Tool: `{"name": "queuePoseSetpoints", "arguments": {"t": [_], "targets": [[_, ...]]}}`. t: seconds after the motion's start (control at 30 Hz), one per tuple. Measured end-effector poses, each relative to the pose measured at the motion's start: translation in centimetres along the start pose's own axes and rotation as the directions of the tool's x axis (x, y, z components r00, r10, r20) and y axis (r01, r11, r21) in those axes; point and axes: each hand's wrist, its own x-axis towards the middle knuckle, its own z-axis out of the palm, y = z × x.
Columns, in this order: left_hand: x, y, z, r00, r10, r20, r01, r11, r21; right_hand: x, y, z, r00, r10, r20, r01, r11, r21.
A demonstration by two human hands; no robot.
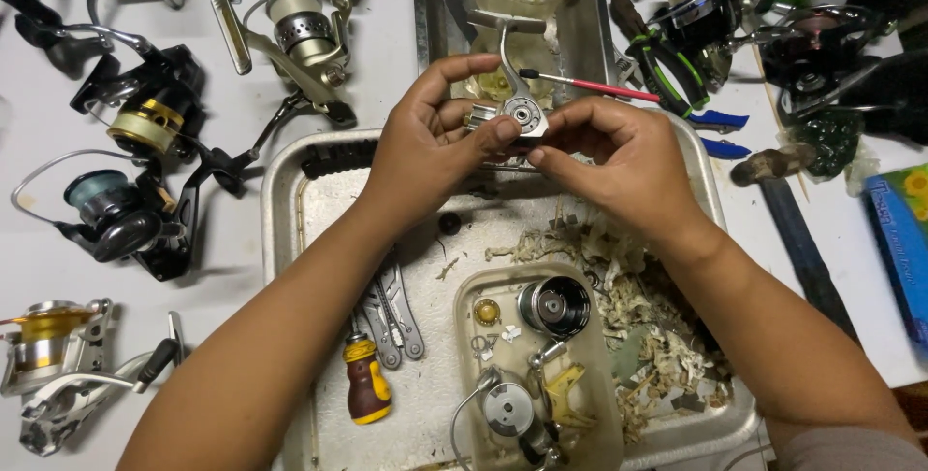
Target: Disassembling, cleaning, and reassembling the internal components of a spinning fishing reel on a maintenance tray.
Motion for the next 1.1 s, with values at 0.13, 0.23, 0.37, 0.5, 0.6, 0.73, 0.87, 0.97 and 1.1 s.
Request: {"name": "queuePoseSetpoints", "arguments": {"t": [0.13, 0.23, 0.37, 0.5, 0.6, 0.73, 0.87, 0.97, 1.1], "targets": [[0.1, -0.2, 0.0, 1.0, 0.005, -0.004, -0.005, 1.0, 0.012, 0.0, 0.1, -0.1, 1.0, -0.004, 0.005, 0.004, 1.0, -0.002], [0.2, -0.3, -0.2, 1.0, 0.017, 0.005, -0.017, 0.999, 0.031, -0.1, -0.1, 0.0, 1.0, -0.004, 0.008, 0.004, 1.0, 0.006], [0.2, -0.2, 0.0, 1.0, 0.008, -0.004, -0.008, 1.0, 0.015, -0.1, 0.2, 0.0, 1.0, -0.007, 0.004, 0.007, 1.0, -0.007], [0.3, -0.2, -0.1, 1.0, 0.015, -0.007, -0.015, 1.0, 0.026, -0.1, 0.7, 0.0, 1.0, -0.009, 0.002, 0.009, 1.0, 0.01], [0.1, -0.1, 0.0, 1.0, 0.007, -0.007, -0.007, 1.0, 0.029, 0.1, 0.6, 0.0, 1.0, -0.015, 0.004, 0.015, 1.0, -0.006], [0.1, -0.3, 0.0, 1.0, -0.014, -0.023, 0.014, 1.0, 0.013, 0.1, 0.0, 0.1, 0.999, -0.033, 0.014, 0.033, 0.998, -0.053], [0.0, 0.1, 0.3, 0.999, -0.017, -0.038, 0.018, 1.0, 0.017, 0.3, -0.3, 0.1, 0.995, -0.09, 0.031, 0.093, 0.99, -0.104], [0.1, -0.2, 0.2, 0.999, -0.016, -0.04, 0.017, 1.0, 0.02, 0.2, -0.5, 0.1, 0.995, -0.099, 0.034, 0.102, 0.989, -0.107], [0.1, -0.3, 0.0, 0.999, -0.007, -0.036, 0.008, 1.0, 0.027, 0.1, -0.7, 0.1, 0.994, -0.097, 0.052, 0.102, 0.989, -0.108]]}}
